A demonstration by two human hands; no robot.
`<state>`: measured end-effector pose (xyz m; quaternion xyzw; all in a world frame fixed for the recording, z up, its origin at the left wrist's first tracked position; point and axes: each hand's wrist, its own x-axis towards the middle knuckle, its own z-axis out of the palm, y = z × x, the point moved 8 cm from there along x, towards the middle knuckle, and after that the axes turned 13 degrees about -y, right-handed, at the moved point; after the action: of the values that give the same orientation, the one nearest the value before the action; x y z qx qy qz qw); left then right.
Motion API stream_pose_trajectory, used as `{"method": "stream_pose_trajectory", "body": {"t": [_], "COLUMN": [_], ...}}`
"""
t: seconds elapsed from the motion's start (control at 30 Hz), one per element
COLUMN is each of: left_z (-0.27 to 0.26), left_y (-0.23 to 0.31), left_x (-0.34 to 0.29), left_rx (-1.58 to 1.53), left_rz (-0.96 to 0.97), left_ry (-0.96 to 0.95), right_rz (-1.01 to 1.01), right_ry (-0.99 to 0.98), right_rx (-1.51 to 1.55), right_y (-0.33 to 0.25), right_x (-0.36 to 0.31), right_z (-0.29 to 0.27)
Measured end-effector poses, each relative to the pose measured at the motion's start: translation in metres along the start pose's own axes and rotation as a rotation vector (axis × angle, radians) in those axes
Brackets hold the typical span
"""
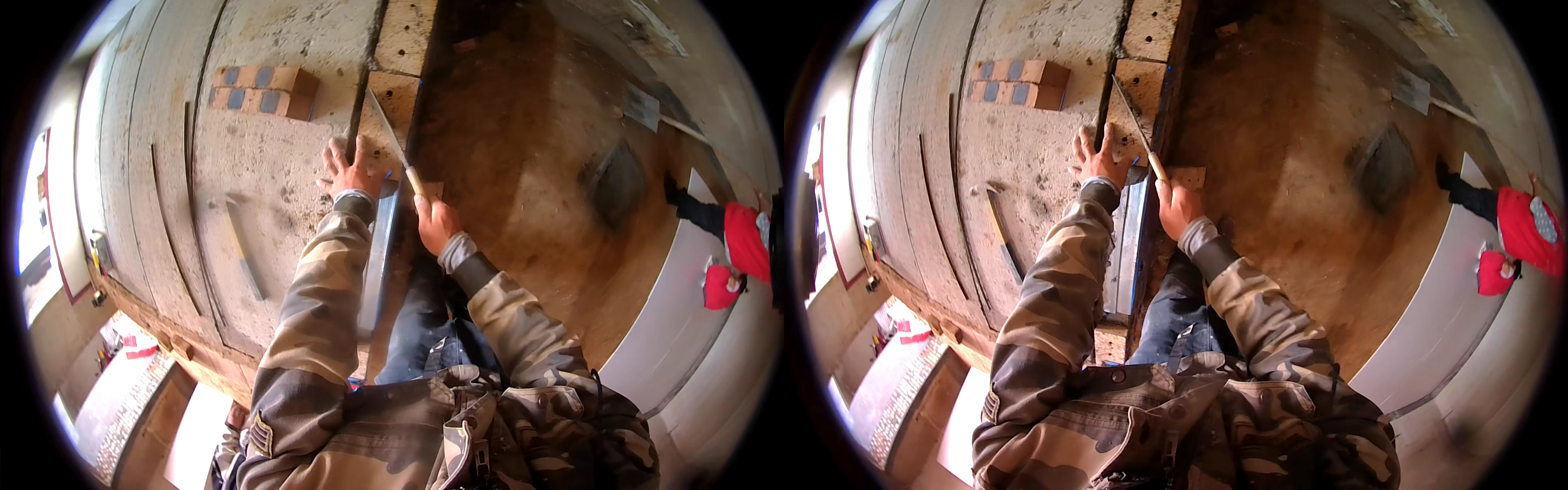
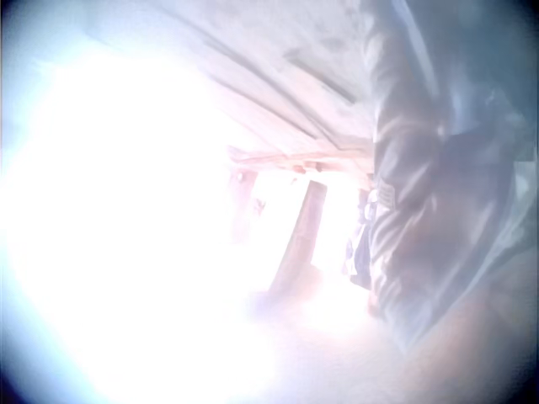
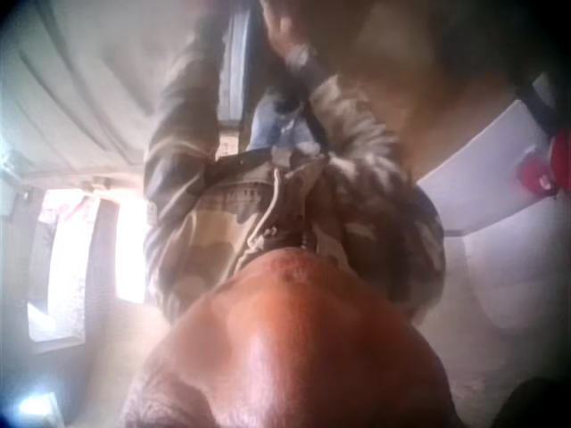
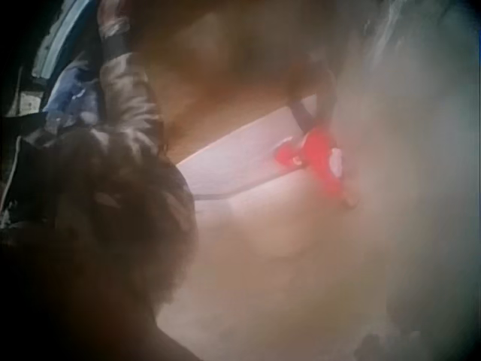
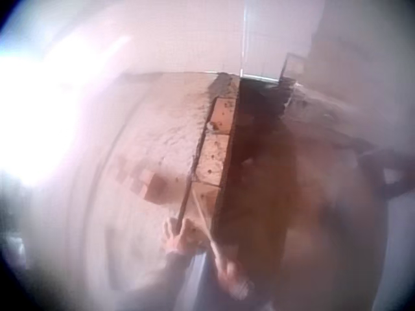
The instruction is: The person applies mortar to a wall using a trowel and places bricks in a row, tapping them into position. They use a laser level to align the bricks and continue the process of applying mortar and setting bricks.
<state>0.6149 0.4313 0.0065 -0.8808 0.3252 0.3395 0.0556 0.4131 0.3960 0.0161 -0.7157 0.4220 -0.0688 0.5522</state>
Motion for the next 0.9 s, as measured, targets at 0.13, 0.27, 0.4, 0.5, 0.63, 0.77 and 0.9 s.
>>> {"method": "stream_pose_trajectory", "body": {"t": [0.13, 0.27, 0.4, 0.5, 0.63, 0.77, 0.9], "left_z": [0.000, 0.003, 0.007, 0.012, 0.011, 0.010, 0.012], "left_y": [0.000, 0.009, 0.004, 0.004, 0.004, 0.005, 0.006], "left_x": [0.003, 0.005, 0.006, 0.011, 0.011, 0.012, 0.008], "left_rx": [0.047, 0.064, 0.109, 0.125, 0.118, 0.122, 0.137], "left_rz": [-0.034, -0.020, 0.012, 0.019, 0.024, 0.016, 0.016], "left_ry": [-0.029, -0.029, 0.005, 0.008, 0.013, 0.000, -0.021], "right_rz": [0.413, 0.736, 0.856, 0.676, 0.620, 0.584, 0.573], "right_ry": [-0.087, -0.122, -0.209, -0.137, -0.133, -0.137, -0.135], "right_rx": [0.953, 1.375, 1.464, 1.370, 1.451, 1.292, 1.308], "right_y": [0.022, 0.035, 0.029, 0.038, 0.050, 0.043, 0.042], "right_x": [-0.056, -0.098, -0.101, -0.050, 0.038, 0.088, 0.110], "right_z": [0.019, 0.054, 0.076, 0.066, 0.044, 0.010, -0.016]}}
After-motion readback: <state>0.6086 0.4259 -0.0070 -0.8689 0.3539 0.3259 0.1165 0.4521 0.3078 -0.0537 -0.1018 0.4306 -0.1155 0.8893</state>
